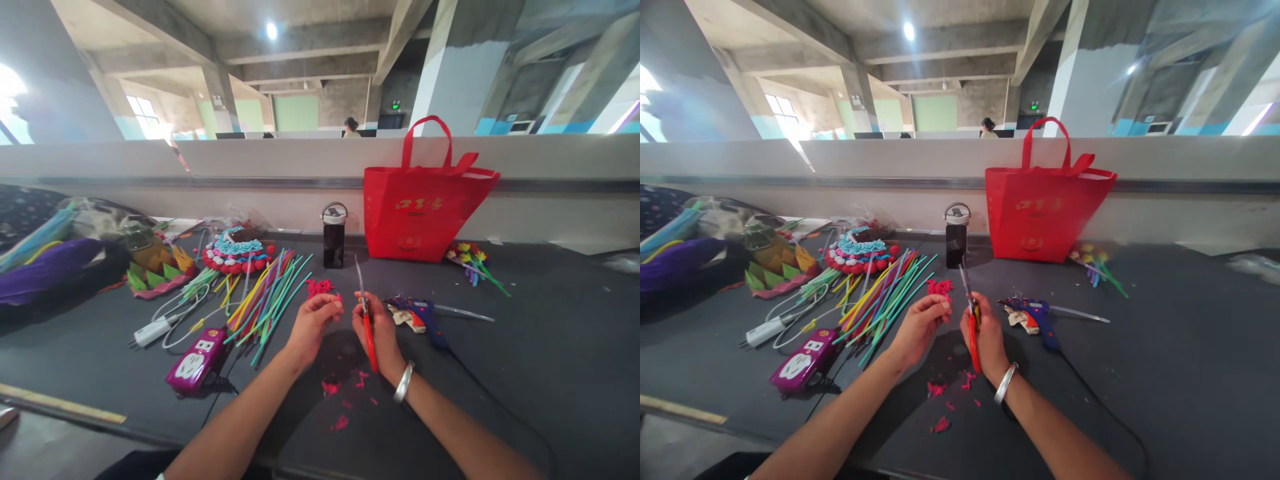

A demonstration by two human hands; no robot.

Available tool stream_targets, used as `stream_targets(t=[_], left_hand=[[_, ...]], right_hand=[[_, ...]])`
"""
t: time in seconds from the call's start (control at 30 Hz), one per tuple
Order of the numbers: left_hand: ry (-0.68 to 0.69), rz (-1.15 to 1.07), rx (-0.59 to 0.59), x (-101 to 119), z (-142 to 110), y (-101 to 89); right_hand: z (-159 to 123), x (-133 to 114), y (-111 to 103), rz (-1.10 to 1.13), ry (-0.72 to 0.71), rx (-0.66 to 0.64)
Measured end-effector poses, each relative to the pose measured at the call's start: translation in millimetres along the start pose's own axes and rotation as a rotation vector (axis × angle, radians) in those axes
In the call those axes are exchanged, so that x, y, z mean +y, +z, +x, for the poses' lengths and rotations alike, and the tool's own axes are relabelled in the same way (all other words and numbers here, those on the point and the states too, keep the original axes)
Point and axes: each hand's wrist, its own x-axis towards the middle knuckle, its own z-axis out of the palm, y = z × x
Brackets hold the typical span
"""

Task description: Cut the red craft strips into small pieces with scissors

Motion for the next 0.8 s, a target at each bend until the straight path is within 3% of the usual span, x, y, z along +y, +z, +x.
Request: stream_targets(t=[0.13,0.33,0.8], left_hand=[[0.037,-0.077,0.046,3.1,-1.5,0.7],[0.1,-0.041,0.074,3.2,-1.0,0.8],[0.079,-0.023,0.077,6.1,-0.3,0.8]], right_hand=[[-4.8,2.7,2.9,-0.084,-0.027,-0.122],[-5.7,1.5,2.1,-0.216,-0.05,-0.191],[-7.7,2.9,1.9,-0.246,-0.075,-0.194]])
